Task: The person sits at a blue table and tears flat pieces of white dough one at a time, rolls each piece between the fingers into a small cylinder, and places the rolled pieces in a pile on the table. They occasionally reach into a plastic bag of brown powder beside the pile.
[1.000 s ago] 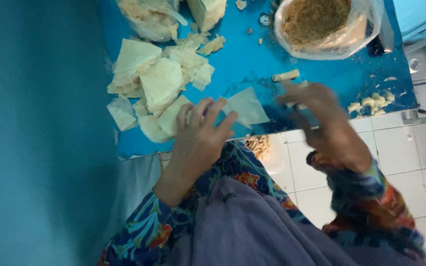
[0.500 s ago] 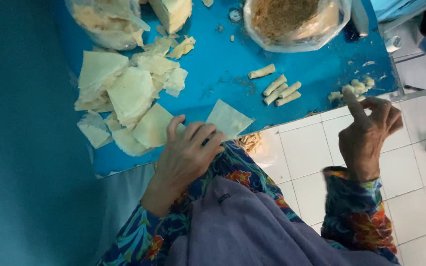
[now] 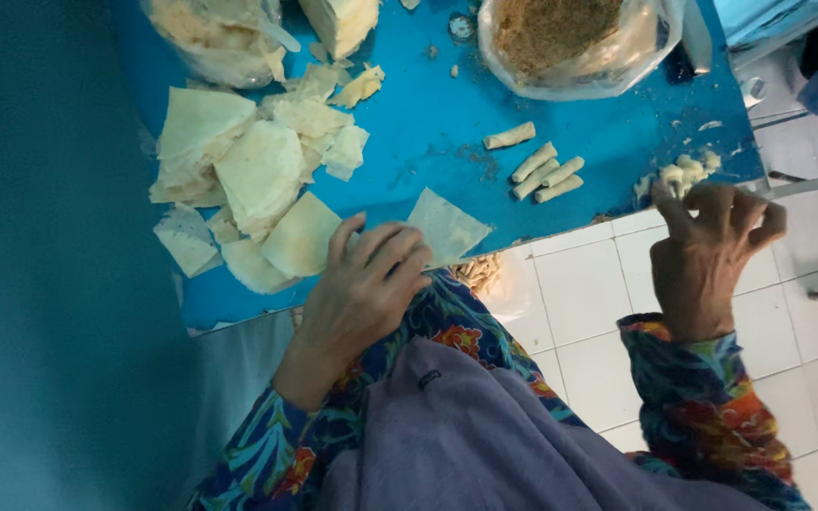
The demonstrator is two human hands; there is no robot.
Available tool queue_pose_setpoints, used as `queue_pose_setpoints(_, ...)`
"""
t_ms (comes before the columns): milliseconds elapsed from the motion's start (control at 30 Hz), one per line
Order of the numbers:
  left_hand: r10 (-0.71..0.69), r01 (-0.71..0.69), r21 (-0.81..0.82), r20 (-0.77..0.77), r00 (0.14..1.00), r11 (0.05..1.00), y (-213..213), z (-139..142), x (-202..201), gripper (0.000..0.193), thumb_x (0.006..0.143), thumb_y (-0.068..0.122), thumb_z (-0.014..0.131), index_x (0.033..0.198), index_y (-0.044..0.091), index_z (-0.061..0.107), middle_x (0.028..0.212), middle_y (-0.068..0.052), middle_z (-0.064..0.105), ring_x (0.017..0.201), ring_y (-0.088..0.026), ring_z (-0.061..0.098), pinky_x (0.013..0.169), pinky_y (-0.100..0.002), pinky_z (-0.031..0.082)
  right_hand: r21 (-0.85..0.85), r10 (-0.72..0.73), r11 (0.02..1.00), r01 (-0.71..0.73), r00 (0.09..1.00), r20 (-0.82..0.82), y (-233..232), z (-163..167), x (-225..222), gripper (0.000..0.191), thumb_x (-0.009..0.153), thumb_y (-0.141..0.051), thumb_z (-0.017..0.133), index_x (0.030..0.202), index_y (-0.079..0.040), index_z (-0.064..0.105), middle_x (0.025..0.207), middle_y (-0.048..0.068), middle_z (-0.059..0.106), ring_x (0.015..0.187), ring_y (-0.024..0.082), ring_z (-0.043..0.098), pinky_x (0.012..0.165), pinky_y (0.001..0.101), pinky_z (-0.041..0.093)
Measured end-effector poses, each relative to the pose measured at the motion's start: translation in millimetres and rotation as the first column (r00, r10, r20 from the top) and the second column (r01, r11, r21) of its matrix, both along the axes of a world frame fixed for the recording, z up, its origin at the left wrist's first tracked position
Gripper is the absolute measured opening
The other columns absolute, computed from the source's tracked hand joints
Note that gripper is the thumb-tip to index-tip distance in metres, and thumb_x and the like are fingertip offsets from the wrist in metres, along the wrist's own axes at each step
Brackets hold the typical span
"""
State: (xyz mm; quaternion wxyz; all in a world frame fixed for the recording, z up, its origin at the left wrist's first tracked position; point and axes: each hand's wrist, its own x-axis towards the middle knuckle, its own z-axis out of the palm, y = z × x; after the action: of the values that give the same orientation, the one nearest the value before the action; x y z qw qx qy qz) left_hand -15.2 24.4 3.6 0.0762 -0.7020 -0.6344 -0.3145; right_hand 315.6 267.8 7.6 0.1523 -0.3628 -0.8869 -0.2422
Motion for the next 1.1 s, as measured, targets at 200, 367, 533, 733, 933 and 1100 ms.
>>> queue_pose_setpoints(200, -0.022, 0.023, 0.033, -0.010, 1.000, 0.999, -5.8, -3.8, -0.9, 0.028, 0.097, 0.024, 0.074, 0.119, 0.009, 0.065, 0.124, -0.006, 0.062, 0.121, -0.027, 0.057, 0.111, -0.053, 0.042, -0.290, 0.159, 0.928, -0.232, 0.954, -0.253, -29.0, 65.5, -49.6, 0.034, 0.091, 0.015, 0.060, 0.102, -0.016, 0.068, 0.112, 0.006, 0.056, 0.116, 0.028, 0.050, 0.105, 0.0456, 0.035)
queue_pose_setpoints(367, -0.006, 0.009, 0.056, -0.055, 0.998, 0.998, -12.2, -3.2, 0.9, 0.019, 0.100, 0.019, 0.068, 0.116, 0.009, 0.067, 0.121, -0.006, 0.062, 0.117, -0.025, 0.058, 0.111, -0.053, 0.044, -0.646, 0.364, 0.326, -0.691, 0.722, -0.588, -64.7, 67.7, -130.1, 0.054, 0.088, 0.024, 0.050, 0.125, -0.013, 0.067, 0.117, 0.011, 0.055, 0.113, 0.028, 0.054, 0.098, 0.0420, 0.046)
queue_pose_setpoints(533, -0.034, 0.035, 0.045, -0.041, 0.999, 0.998, -19.0, -4.1, -6.0, 0.021, 0.096, 0.015, 0.065, 0.115, 0.007, 0.068, 0.120, -0.007, 0.063, 0.116, -0.025, 0.059, 0.110, -0.051, 0.046, -0.691, 0.471, 0.355, -0.630, 0.759, -0.450, -78.3, 55.5, -180.5, 0.071, 0.082, 0.020, 0.053, 0.138, -0.021, 0.069, 0.108, 0.009, 0.051, 0.102, 0.027, 0.050, 0.089, 0.0402, 0.042)
queue_pose_setpoints(733, -0.024, 0.027, 0.067, -0.039, 0.999, 0.997, -18.0, -10.7, -12.9, 0.019, 0.098, 0.014, 0.064, 0.115, 0.006, 0.067, 0.118, -0.009, 0.062, 0.116, -0.027, 0.059, 0.111, -0.049, 0.047, -0.506, 0.601, 0.626, -0.593, 0.781, -0.171, -78.8, 36.3, -193.4, 0.057, 0.085, -0.003, 0.071, 0.137, -0.027, 0.071, 0.099, 0.003, 0.051, 0.099, 0.026, 0.048, 0.090, 0.0436, 0.035)
queue_pose_setpoints(933, -0.013, 0.017, 0.058, -0.070, 0.997, 0.998, -18.1, -9.0, -14.5, 0.021, 0.096, 0.012, 0.063, 0.114, 0.005, 0.068, 0.118, -0.009, 0.063, 0.114, -0.026, 0.059, 0.110, -0.047, 0.048, -0.106, 0.679, 0.734, -0.671, 0.718, 0.153, -64.7, 36.1, -194.2, 0.050, 0.090, -0.016, 0.075, 0.139, -0.023, 0.072, 0.107, 0.004, 0.054, 0.110, 0.024, 0.051, 0.105, 0.0476, 0.036)
queue_pose_setpoints(1100, -0.025, 0.027, 0.079, -0.028, 0.999, 0.997, -20.5, -4.9, -14.9, 0.019, 0.097, 0.012, 0.064, 0.114, 0.005, 0.068, 0.118, -0.009, 0.063, 0.115, -0.026, 0.059, 0.110, -0.045, 0.047, -0.353, 0.677, 0.647, -0.675, 0.723, -0.142, -59.8, 56.5, -197.5, 0.045, 0.069, -0.031, 0.078, 0.112, -0.026, 0.068, 0.107, 0.004, 0.055, 0.106, 0.027, 0.050, 0.096, 0.0457, 0.037)
